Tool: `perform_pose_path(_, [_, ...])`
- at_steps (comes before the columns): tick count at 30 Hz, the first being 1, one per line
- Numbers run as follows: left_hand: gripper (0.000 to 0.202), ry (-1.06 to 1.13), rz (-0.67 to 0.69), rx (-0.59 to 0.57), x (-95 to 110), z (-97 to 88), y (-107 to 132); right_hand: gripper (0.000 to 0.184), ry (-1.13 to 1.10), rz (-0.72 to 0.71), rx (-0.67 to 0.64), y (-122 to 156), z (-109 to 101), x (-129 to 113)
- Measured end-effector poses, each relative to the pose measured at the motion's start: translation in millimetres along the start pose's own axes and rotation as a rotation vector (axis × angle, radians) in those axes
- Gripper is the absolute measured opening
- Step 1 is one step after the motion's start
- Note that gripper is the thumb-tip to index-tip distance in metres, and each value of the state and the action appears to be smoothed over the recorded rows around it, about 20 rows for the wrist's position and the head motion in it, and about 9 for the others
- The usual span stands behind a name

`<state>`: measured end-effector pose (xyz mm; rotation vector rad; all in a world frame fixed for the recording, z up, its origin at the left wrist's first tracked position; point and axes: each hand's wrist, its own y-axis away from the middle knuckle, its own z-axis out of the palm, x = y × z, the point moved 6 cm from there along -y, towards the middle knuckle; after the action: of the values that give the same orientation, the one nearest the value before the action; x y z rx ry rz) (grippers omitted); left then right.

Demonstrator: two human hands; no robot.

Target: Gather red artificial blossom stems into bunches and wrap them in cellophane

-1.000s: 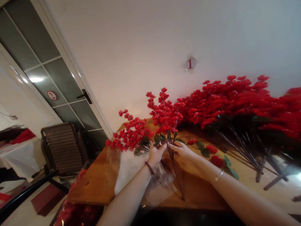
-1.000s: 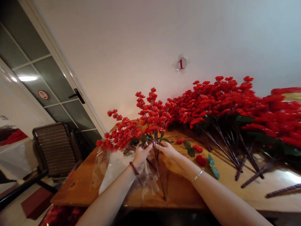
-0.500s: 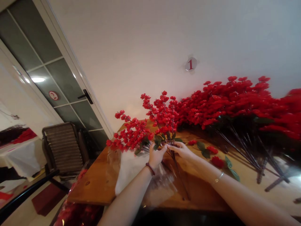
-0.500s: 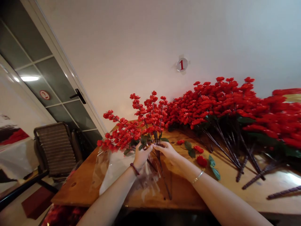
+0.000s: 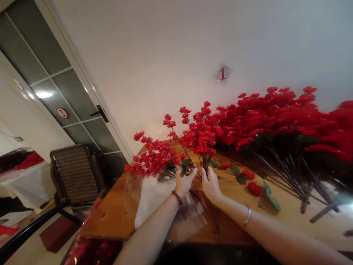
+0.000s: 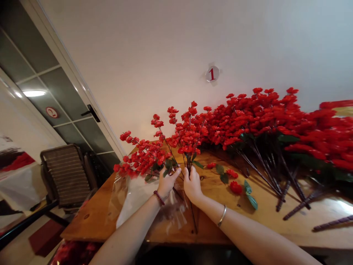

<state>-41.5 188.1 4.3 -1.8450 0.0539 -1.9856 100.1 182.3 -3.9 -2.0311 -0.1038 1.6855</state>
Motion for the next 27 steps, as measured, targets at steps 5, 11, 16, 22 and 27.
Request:
perform_pose_path(5, [0.022,-0.059,0.087,-0.025,3.8,4.1,0.1,0.033,0.091,-0.002,0.147,5.5,-8.1,-2.8])
perform_pose_path(11, [0.023,-0.090,0.098,-0.042,10.3,5.2,2.1,0.032,0.129,-0.027,0.152,6.0,-4.1,1.4])
perform_pose_path(16, [0.026,-0.155,0.143,-0.055,20.1,5.2,4.9,0.027,0.145,0.002,0.110,5.1,-0.8,7.3])
perform_pose_path(22, [0.025,-0.215,0.210,-0.055,29.5,3.1,7.2,0.026,0.122,-0.025,0.081,5.5,0.5,0.9])
perform_pose_path(27, [0.024,-0.232,0.215,-0.041,32.7,-0.1,9.9,0.026,0.098,-0.017,0.069,6.2,0.1,-3.0])
